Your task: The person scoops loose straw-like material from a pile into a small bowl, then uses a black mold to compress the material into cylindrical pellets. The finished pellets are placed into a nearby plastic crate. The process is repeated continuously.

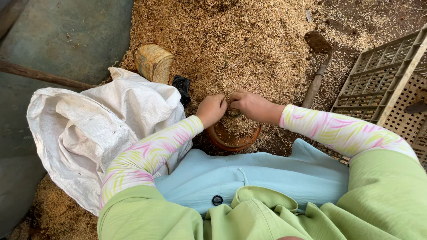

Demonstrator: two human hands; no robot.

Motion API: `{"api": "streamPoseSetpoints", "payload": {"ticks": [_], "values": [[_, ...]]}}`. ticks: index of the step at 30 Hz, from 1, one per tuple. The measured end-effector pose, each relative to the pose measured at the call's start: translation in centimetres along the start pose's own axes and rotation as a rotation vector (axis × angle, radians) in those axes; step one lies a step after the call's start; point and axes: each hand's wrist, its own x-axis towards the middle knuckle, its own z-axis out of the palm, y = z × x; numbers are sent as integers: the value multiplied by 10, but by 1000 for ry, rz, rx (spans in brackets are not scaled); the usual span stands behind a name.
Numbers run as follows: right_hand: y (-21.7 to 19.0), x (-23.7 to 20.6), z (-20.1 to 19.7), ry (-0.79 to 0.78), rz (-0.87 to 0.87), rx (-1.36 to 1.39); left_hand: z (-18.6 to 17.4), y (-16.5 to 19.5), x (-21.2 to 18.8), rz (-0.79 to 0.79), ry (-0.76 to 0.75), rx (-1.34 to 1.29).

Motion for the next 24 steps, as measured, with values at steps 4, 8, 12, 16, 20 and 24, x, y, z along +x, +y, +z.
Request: {"api": "streamPoseSetpoints", "payload": {"ticks": [4, 8, 12, 16, 20, 24], "values": [[-1, 5, -15, -54, 335, 277, -3, -3, 2, -5, -46, -25], [-3, 6, -11, 55, 82, 146, 2, -9, 6, -394, -392, -390], [0, -2, 10, 19, -29, 19, 10, -20, 5, -465, -454, -573], [7, -9, 27, -52, -120, -148, 19, -24, 5, -379, -449, -524], [12, -6, 29, -62, -126, -137, 19, -17, 4, -378, -457, -487], [14, -4, 23, 61, -198, -90, 15, -14, 4, -623, -529, -669]]}}
